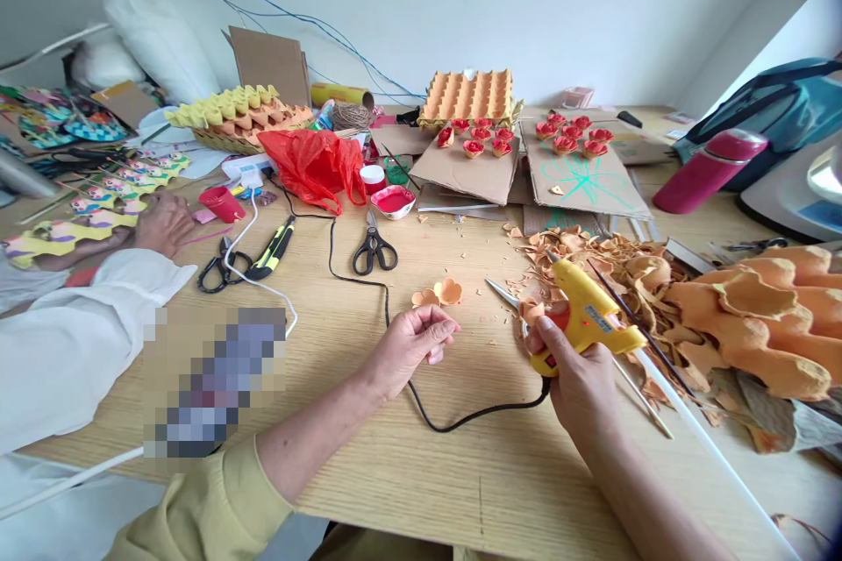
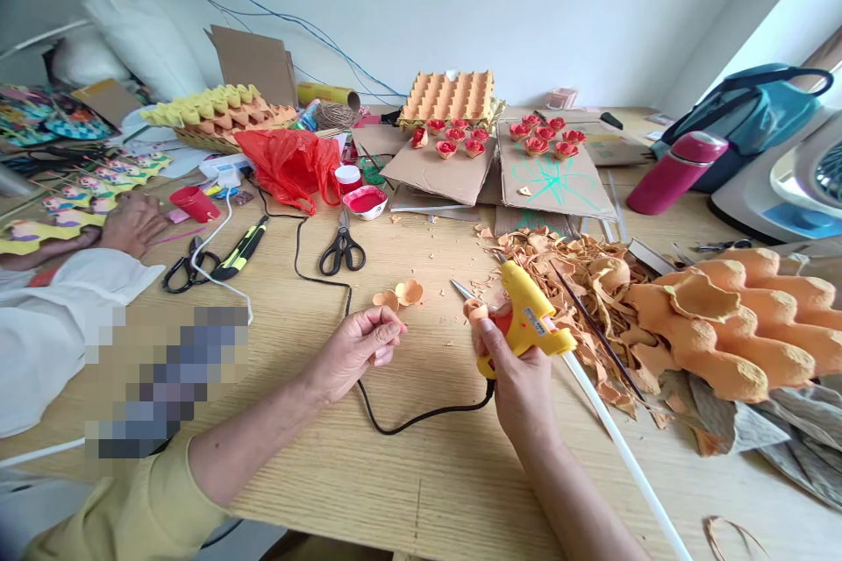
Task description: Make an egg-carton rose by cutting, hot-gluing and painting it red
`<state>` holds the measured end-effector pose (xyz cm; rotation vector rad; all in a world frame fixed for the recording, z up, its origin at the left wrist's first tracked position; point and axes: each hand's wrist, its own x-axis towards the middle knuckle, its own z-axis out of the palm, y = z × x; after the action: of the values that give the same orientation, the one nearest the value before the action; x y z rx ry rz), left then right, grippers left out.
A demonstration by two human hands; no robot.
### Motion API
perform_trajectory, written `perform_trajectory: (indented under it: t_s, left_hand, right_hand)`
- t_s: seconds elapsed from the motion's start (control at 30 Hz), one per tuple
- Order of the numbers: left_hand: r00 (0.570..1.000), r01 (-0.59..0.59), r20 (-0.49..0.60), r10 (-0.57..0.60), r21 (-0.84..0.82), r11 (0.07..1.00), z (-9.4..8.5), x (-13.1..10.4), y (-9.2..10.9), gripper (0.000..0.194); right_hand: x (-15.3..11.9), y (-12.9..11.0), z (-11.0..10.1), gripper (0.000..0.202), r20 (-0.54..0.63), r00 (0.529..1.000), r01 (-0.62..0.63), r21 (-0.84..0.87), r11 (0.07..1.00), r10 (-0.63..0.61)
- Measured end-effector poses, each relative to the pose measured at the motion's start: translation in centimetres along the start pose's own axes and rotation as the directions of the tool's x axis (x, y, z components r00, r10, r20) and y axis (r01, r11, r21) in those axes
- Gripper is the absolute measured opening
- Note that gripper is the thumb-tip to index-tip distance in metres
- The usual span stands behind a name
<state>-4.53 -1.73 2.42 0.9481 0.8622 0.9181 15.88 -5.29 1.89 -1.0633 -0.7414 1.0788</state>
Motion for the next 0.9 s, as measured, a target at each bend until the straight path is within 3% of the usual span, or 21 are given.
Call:
perform_trajectory:
  t_s: [0.17, 0.37, 0.4, 0.53, 0.67, 0.77, 0.9]
  left_hand:
    - [0.999, -0.030, -0.028, 0.031, 0.037, 0.999, -0.1, 0.0, 0.2, 0.047]
    - [0.960, -0.271, 0.011, 0.281, 0.308, 0.912, -0.2, -0.6, 0.6, 0.021]
    - [0.954, -0.294, 0.038, 0.297, 0.312, 0.904, -0.1, -0.7, 0.7, 0.025]
    - [0.961, -0.241, 0.195, 0.197, 0.234, 0.942, 0.5, -1.1, 0.2, 0.056]
    - [0.932, -0.107, 0.358, 0.063, 0.104, 0.989, 1.5, -1.1, -1.1, 0.059]
    - [0.948, -0.054, 0.318, -0.008, 0.184, 0.981, 1.4, -0.9, -1.5, 0.036]
    - [0.985, -0.089, 0.169, 0.048, 0.248, 0.965, 0.3, -0.5, -0.7, 0.038]
  right_hand:
    - [0.4, -0.2, -0.2, 0.030, -0.024, 0.999, -0.043, 0.067, 0.997, 0.045]
    - [-0.1, -0.1, -0.1, 0.036, 0.066, 0.993, -0.100, 0.073, 0.992, 0.096]
    - [-0.2, -0.1, 0.0, 0.036, 0.083, 0.991, -0.112, 0.061, 0.992, 0.107]
    - [-0.9, -0.1, 0.2, 0.034, 0.177, 0.973, -0.150, -0.014, 0.989, 0.150]
    - [-1.4, 0.0, 0.4, 0.033, 0.285, 0.943, -0.153, -0.092, 0.984, 0.173]
    - [-1.3, -0.1, 0.2, 0.034, 0.281, 0.948, -0.130, -0.092, 0.987, 0.151]
    - [-0.6, -0.5, -0.3, 0.032, 0.188, 0.979, -0.085, 0.002, 0.996, 0.083]
